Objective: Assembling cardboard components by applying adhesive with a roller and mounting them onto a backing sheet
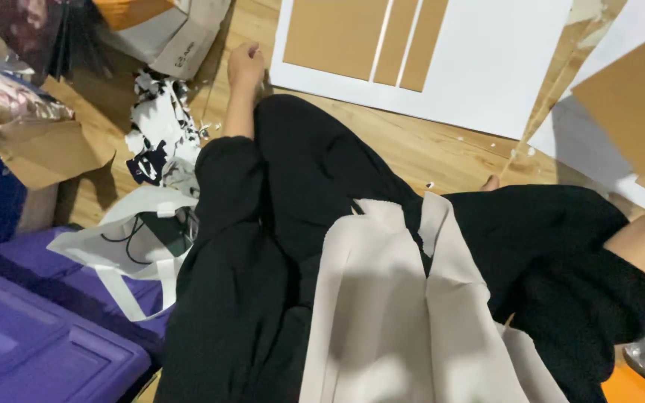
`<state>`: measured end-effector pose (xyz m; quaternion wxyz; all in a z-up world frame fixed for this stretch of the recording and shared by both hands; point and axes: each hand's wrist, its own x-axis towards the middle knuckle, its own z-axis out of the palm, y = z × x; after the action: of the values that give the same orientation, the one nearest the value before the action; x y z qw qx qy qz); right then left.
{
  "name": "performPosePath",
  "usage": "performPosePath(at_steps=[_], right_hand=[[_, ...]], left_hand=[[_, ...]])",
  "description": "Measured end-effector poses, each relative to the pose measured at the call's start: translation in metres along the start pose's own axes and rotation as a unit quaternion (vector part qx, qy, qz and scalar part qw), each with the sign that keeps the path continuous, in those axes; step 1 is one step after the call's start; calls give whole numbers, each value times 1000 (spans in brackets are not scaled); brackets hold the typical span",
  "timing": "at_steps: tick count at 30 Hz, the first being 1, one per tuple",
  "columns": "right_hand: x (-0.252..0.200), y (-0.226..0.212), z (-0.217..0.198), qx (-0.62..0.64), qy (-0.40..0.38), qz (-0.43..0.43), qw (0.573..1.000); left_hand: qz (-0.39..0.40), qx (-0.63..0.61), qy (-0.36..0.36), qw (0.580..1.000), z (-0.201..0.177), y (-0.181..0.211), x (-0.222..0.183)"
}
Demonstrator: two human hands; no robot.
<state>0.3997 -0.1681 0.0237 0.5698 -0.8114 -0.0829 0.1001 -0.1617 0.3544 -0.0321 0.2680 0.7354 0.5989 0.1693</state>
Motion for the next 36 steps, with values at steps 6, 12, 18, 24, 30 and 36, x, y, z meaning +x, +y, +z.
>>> performPosePath(at_steps=[6,12,18,24,30,36], right_hand=[[-78,-79,20,133,110,122,977],[-87,-83,14,52,155,118,980],[-74,-63,15,54,100,94,989],[-73,-64,22,54,87,100,990],[-74,-65,23,62,51,96,992],[-82,-76,27,54,45,127,989]], left_hand=[[-175,-272,-69,944,0,41,0],[-215,-59,-42,974,-9,73,11],[-199,-35,-40,979,-12,69,15],[-177,-182,-40,966,-24,71,9],[-209,-211,-116,948,-78,128,-11],[-211,-289,-145,922,-89,137,-10]])
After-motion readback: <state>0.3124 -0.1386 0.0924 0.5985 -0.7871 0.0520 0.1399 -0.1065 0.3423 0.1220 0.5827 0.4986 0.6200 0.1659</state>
